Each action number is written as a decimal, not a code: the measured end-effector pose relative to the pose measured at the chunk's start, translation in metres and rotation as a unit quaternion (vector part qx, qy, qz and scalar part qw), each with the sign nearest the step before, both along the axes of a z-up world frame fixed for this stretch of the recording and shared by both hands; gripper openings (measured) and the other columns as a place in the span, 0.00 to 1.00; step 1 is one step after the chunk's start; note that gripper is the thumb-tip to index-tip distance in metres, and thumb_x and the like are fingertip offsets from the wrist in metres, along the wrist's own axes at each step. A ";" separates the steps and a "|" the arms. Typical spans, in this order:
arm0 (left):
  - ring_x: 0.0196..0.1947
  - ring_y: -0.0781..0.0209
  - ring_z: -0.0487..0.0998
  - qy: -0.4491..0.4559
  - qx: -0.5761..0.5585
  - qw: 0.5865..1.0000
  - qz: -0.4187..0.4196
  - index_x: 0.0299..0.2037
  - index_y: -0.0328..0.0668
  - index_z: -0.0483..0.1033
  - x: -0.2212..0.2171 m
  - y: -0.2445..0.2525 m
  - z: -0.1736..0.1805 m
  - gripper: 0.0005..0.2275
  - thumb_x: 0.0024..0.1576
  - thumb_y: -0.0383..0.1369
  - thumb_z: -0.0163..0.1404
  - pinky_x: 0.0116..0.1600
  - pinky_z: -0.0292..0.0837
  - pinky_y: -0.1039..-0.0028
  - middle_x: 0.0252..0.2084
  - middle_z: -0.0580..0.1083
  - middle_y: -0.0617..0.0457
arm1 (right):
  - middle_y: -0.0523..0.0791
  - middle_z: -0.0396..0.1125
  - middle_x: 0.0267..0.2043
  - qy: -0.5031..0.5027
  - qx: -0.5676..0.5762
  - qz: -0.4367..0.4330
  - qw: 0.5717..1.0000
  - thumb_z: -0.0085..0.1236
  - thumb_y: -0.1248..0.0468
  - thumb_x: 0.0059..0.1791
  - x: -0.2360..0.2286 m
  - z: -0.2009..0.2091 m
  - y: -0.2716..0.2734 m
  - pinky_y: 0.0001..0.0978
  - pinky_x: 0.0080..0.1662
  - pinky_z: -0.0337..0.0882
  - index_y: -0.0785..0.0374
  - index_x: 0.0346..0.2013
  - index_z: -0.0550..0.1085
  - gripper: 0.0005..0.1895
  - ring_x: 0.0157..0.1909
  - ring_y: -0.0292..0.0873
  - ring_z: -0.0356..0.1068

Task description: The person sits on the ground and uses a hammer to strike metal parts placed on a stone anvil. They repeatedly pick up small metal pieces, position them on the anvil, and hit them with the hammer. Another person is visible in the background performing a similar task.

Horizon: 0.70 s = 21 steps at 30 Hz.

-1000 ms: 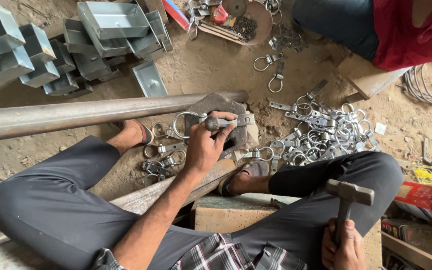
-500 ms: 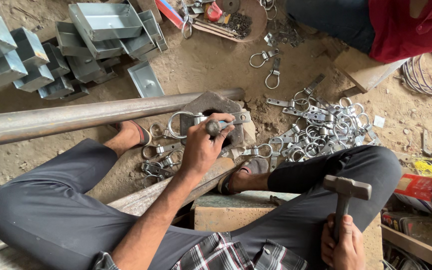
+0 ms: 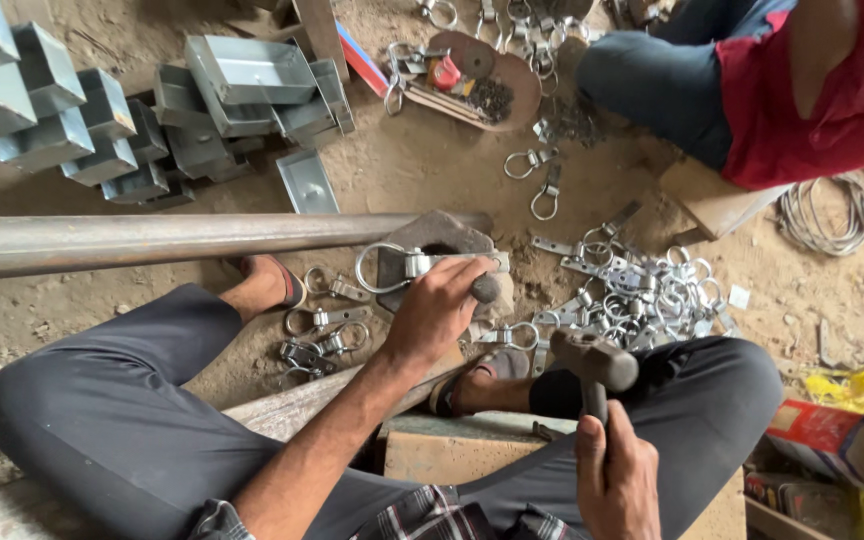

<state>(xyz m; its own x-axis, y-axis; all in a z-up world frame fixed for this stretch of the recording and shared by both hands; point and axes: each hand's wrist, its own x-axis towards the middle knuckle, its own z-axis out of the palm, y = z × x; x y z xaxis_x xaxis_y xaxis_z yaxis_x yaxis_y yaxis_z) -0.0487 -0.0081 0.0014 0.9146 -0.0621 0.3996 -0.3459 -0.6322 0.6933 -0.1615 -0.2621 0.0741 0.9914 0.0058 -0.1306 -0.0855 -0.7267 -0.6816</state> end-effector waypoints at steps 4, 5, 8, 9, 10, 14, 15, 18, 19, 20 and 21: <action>0.48 0.46 0.83 0.027 -0.005 1.000 -0.004 0.52 0.42 0.77 -0.001 0.000 0.000 0.13 0.56 0.25 0.59 0.43 0.86 0.68 0.48 0.80 0.40 | 0.44 0.64 0.26 -0.246 0.270 0.102 0.925 0.46 0.60 0.58 0.024 0.041 0.009 0.31 0.27 0.62 0.67 0.39 0.67 0.11 0.23 0.36 0.63; 0.48 0.47 0.83 0.029 -0.003 1.000 -0.004 0.52 0.42 0.77 0.000 0.000 -0.001 0.14 0.56 0.25 0.59 0.43 0.86 0.68 0.48 0.80 0.41 | 0.44 0.64 0.26 -0.205 0.423 0.147 0.870 0.52 0.59 0.55 0.038 0.053 0.006 0.32 0.27 0.62 0.66 0.39 0.67 0.11 0.23 0.37 0.61; 0.48 0.47 0.83 0.053 -0.013 0.999 -0.007 0.52 0.41 0.77 0.002 -0.001 -0.005 0.12 0.59 0.24 0.59 0.44 0.86 0.69 0.48 0.80 0.40 | 0.49 0.59 0.23 0.246 0.365 -0.032 0.897 0.57 0.63 0.55 0.078 0.055 0.025 0.38 0.23 0.59 0.76 0.38 0.65 0.16 0.20 0.41 0.57; 0.49 0.47 0.83 0.063 -0.019 0.998 -0.008 0.52 0.41 0.77 0.002 0.000 -0.005 0.11 0.60 0.23 0.59 0.43 0.86 0.69 0.49 0.80 0.40 | 0.51 0.58 0.22 0.431 0.227 -0.139 0.862 0.56 0.65 0.56 0.085 0.050 0.031 0.41 0.21 0.58 0.81 0.37 0.63 0.18 0.18 0.42 0.56; 0.51 0.45 0.82 0.038 -0.008 0.999 -0.005 0.52 0.41 0.77 0.003 0.000 -0.005 0.14 0.56 0.21 0.58 0.45 0.86 0.70 0.50 0.80 0.40 | 0.49 0.62 0.23 0.201 0.116 -0.022 0.972 0.50 0.62 0.56 0.079 0.038 0.043 0.38 0.19 0.60 0.75 0.42 0.64 0.14 0.18 0.41 0.59; 0.56 0.43 0.81 -0.038 0.041 0.998 -0.001 0.54 0.39 0.77 0.001 0.010 -0.001 0.21 0.50 0.13 0.53 0.48 0.82 0.71 0.54 0.79 0.40 | 0.48 0.63 0.23 -0.226 -0.106 0.127 0.960 0.47 0.55 0.57 0.027 -0.001 0.052 0.38 0.27 0.62 0.70 0.54 0.69 0.20 0.24 0.49 0.63; 0.57 0.43 0.80 -0.048 0.053 0.997 -0.004 0.54 0.39 0.77 0.003 0.011 -0.001 0.21 0.51 0.12 0.52 0.48 0.81 0.71 0.55 0.79 0.41 | 0.47 0.63 0.21 -0.169 -0.050 0.095 0.980 0.46 0.55 0.57 0.019 -0.009 0.041 0.36 0.26 0.62 0.68 0.52 0.70 0.18 0.21 0.47 0.63; 0.49 0.44 0.81 0.056 -0.007 0.998 0.011 0.51 0.40 0.80 0.001 0.007 -0.005 0.18 0.52 0.13 0.53 0.39 0.86 0.73 0.56 0.78 0.38 | 0.44 0.61 0.15 -0.003 0.082 -0.023 0.996 0.42 0.53 0.57 -0.011 -0.025 -0.008 0.30 0.22 0.59 0.65 0.47 0.72 0.19 0.16 0.38 0.61; 0.47 0.48 0.83 0.099 -0.056 0.993 0.015 0.51 0.40 0.79 0.003 0.007 -0.005 0.14 0.56 0.19 0.53 0.37 0.86 0.73 0.53 0.79 0.40 | 0.42 0.61 0.15 0.037 0.108 -0.073 0.991 0.41 0.51 0.56 -0.020 -0.031 -0.024 0.29 0.20 0.56 0.65 0.47 0.73 0.21 0.16 0.35 0.60; 0.45 0.52 0.84 0.143 -0.101 0.984 0.022 0.51 0.40 0.78 0.004 0.009 -0.006 0.10 0.60 0.24 0.52 0.36 0.86 0.74 0.50 0.80 0.42 | 0.41 0.59 0.16 0.029 0.155 -0.105 0.982 0.41 0.50 0.57 -0.026 -0.039 -0.039 0.28 0.20 0.54 0.66 0.48 0.72 0.23 0.16 0.33 0.57; 0.44 0.55 0.86 0.187 -0.147 0.971 0.029 0.51 0.40 0.77 0.004 0.011 -0.007 0.08 0.64 0.29 0.51 0.35 0.87 0.75 0.47 0.80 0.44 | 0.40 0.57 0.17 0.022 0.202 -0.137 0.970 0.41 0.48 0.57 -0.031 -0.050 -0.051 0.26 0.19 0.52 0.68 0.48 0.72 0.24 0.15 0.31 0.55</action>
<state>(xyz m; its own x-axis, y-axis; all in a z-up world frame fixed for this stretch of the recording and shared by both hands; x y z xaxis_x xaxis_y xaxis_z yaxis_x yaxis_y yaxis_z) -0.0451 0.0025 -0.0054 0.9977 0.0593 0.0318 -0.0055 -0.3993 0.9168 -0.1930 -0.3130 0.0239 0.9565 -0.1984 -0.2139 -0.2728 -0.3475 -0.8971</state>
